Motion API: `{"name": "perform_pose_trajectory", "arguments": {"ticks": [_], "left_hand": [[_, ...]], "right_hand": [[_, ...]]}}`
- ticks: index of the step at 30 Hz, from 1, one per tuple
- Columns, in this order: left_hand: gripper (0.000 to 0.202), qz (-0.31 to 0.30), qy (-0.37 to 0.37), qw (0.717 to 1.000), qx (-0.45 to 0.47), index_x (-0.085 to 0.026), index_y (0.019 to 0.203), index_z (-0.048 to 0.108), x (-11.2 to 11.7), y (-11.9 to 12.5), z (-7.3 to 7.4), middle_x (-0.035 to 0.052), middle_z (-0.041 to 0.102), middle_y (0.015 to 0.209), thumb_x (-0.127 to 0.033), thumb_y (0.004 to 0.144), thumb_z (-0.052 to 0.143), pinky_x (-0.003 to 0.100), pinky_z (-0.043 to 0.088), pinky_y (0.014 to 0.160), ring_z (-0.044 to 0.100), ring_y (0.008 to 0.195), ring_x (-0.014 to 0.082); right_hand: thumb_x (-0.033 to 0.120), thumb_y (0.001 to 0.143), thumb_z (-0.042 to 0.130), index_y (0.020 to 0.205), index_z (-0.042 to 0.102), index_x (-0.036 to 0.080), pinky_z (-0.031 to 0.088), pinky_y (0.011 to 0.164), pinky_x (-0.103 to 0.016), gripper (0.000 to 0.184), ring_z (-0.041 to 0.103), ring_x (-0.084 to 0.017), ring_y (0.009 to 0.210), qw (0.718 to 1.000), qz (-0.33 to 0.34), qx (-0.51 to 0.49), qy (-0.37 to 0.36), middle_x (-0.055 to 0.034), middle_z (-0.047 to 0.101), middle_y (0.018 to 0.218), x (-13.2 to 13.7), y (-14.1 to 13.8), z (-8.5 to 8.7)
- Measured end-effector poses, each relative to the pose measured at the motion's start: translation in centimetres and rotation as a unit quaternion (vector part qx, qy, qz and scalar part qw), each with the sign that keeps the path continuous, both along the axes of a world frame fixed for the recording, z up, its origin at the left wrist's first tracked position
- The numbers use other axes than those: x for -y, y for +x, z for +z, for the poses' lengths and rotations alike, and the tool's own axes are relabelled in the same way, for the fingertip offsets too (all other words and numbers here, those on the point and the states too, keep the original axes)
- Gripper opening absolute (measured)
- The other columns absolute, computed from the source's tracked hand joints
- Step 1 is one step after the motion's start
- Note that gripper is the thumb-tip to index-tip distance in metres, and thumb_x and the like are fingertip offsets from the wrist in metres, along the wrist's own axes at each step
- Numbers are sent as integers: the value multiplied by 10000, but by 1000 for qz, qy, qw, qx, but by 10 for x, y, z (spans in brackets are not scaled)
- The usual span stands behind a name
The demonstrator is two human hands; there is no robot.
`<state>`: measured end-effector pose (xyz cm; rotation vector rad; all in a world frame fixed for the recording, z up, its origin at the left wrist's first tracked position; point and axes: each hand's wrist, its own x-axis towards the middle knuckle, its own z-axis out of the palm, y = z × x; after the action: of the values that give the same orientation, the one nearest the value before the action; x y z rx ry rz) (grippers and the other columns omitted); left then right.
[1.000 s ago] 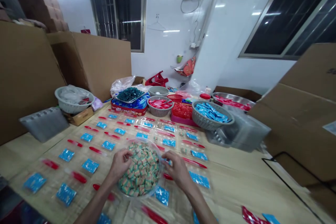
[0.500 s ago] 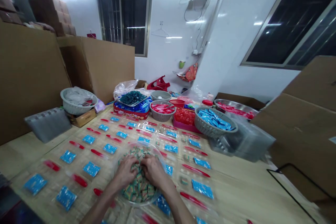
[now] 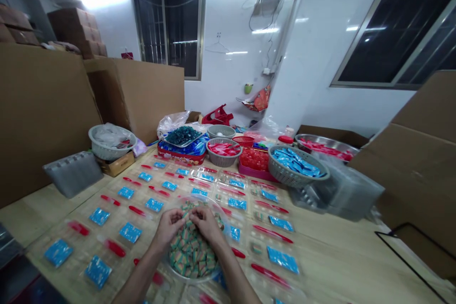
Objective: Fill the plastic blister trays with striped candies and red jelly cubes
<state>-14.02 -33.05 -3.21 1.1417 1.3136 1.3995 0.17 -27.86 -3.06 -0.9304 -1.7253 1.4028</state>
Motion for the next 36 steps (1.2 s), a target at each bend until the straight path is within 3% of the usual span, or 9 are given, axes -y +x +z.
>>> {"name": "perform_pose_trajectory", "arguments": {"ticks": [3,6,11,15,20,23,26,31,36], "left_hand": [[214,15,-47,996,68,-153,594,553,0,1,2,-64,500,450,-312,573,695,174,295,398,429,389,69],[218,19,-57,994,87,-150,582,540,1,2,5,-68,489,415,-294,550,701,169,270,377,428,364,67],[210,-8,-64,995,70,-127,643,606,2,2,8,-37,552,480,-307,573,689,174,277,383,458,394,74],[154,25,-48,997,62,-133,626,606,3,2,8,-56,535,475,-245,550,679,172,280,400,436,406,65],[153,48,-53,994,84,-148,607,552,1,2,4,-56,524,405,-247,552,655,167,282,382,444,369,75],[219,59,-69,992,83,-155,619,535,-1,2,2,-44,534,387,-315,565,674,173,299,362,457,344,88],[219,39,-77,993,83,-153,607,535,0,3,3,-39,545,394,-301,550,687,174,320,359,485,351,96],[185,-4,-72,991,114,-155,608,532,3,5,7,-45,561,437,-247,550,682,189,388,400,554,410,118],[233,-28,-54,992,112,-159,648,532,0,5,-2,-45,584,515,-215,502,704,219,437,447,553,446,120]], "right_hand": [[319,634,646,746,638,160,363,541,-230,195,489,-119,546,998,-7,-48,-43,33,565,590,3,-2,-3],[277,589,668,757,629,168,403,579,-245,205,526,-132,579,996,-16,-70,-53,24,595,630,6,-1,-3],[185,605,584,713,620,168,385,554,-229,114,502,-122,567,999,-13,-38,0,39,557,596,11,0,-1],[151,627,529,724,636,160,346,537,-215,144,466,-112,563,999,-25,13,46,47,507,574,15,1,-1],[188,647,521,833,657,158,364,547,-232,232,477,-123,566,995,-94,9,37,37,523,599,15,4,-1],[262,661,569,875,649,164,390,547,-242,249,503,-131,563,995,-88,-41,-3,28,559,610,13,4,-1],[289,654,607,883,644,167,408,555,-248,262,531,-139,578,996,-58,-69,-26,17,595,636,12,4,-1],[245,669,591,860,628,172,428,590,-262,207,557,-151,620,997,-64,-45,8,11,612,669,13,3,-3],[266,683,586,798,576,185,416,539,-245,141,541,-144,567,998,-57,-37,12,31,573,611,12,3,-5]]}}
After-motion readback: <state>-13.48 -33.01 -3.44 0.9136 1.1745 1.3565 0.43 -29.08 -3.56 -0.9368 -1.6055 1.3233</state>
